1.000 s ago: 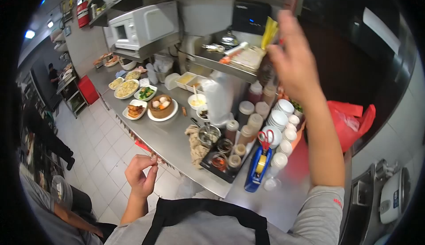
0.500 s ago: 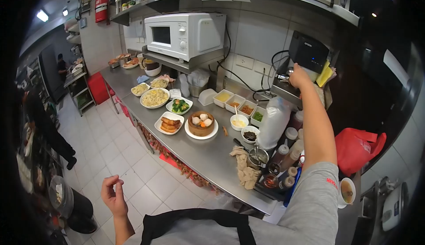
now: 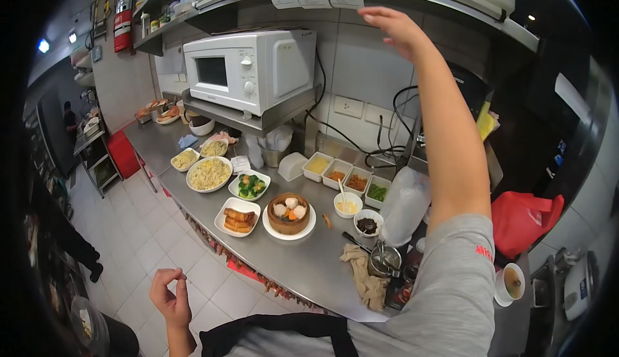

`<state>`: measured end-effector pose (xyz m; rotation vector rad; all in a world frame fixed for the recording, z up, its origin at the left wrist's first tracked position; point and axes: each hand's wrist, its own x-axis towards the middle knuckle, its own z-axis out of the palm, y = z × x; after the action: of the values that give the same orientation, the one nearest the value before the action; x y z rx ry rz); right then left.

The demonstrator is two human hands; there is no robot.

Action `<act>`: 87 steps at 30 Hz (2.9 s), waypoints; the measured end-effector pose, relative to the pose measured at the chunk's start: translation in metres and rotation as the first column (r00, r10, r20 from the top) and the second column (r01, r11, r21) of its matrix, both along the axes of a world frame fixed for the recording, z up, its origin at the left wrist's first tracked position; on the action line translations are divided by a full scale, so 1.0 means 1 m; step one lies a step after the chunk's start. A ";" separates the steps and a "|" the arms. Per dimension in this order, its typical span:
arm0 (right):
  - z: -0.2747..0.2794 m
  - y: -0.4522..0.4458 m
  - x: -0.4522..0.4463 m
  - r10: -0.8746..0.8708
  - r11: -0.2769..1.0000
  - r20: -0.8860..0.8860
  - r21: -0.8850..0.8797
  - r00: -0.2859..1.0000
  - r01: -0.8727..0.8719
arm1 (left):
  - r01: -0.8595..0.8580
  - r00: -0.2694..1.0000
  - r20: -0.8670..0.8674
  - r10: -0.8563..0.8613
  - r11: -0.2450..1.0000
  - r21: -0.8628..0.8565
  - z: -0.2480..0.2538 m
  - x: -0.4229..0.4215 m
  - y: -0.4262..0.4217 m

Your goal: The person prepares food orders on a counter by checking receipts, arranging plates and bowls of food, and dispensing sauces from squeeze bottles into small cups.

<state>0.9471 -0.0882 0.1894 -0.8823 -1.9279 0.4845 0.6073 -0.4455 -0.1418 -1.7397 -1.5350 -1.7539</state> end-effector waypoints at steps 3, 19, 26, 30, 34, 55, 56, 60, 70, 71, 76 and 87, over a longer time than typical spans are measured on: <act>0.014 0.029 -0.037 -0.015 0.994 -0.135 0.103 0.991 0.029 | -0.020 1.000 -0.024 0.020 1.000 -0.013 0.001 -0.001 0.018; 0.003 0.002 0.133 -0.044 0.860 -0.565 0.398 0.824 0.319 | 0.142 0.989 -0.022 -0.144 0.987 -0.073 0.003 -0.067 0.133; 0.044 0.008 0.202 -0.476 0.608 -0.489 0.418 0.731 0.675 | 0.138 0.990 -0.032 -0.138 0.990 -0.017 0.003 -0.103 0.154; 0.030 -0.026 0.127 -0.800 -0.038 -0.435 0.724 0.413 0.689 | 0.116 0.991 -0.062 -0.119 0.992 -0.051 -0.002 -0.124 0.154; -0.055 -0.026 0.003 -0.381 0.487 -0.393 0.684 0.837 0.542 | 0.026 0.997 0.073 -0.021 0.997 -0.075 -0.016 -0.145 0.148; -0.554 -0.094 -0.292 -0.458 0.335 -0.582 -0.813 0.672 -0.476 | 0.694 0.151 0.971 0.188 0.679 -0.239 -0.171 -0.237 0.297; -0.543 -0.104 -0.281 -0.444 0.302 -0.484 -0.873 0.754 -0.382 | 0.771 0.069 0.988 0.137 0.621 -0.139 -0.196 -0.246 0.321; -0.470 -0.170 -0.207 -0.221 0.211 -0.558 -0.828 0.800 -0.519 | 0.794 -0.043 0.991 0.128 0.606 -0.044 -0.226 -0.232 0.379; -0.437 -0.285 -0.090 -0.306 0.340 -0.510 -0.847 0.804 -0.408 | 0.702 -0.046 0.997 0.063 0.712 -0.013 -0.198 -0.183 0.286; -0.423 -0.297 -0.079 -0.320 0.327 -0.531 -0.839 0.785 -0.434 | 0.721 -0.040 0.994 0.099 0.692 -0.039 -0.193 -0.179 0.259; -0.422 -0.345 -0.019 -0.412 0.316 -0.564 -0.825 0.716 -0.468 | 0.786 -0.045 0.992 0.122 0.617 -0.040 -0.192 -0.146 0.140; -0.424 -0.503 0.161 -0.462 0.322 -0.602 -0.798 0.651 -0.509 | 0.878 0.096 0.995 -0.016 0.473 -0.077 -0.080 0.054 -0.048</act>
<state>1.1085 -0.5916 -0.2343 -1.0578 -0.6086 1.8689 0.6617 -0.4934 -0.2219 -1.6001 -2.5480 -3.4554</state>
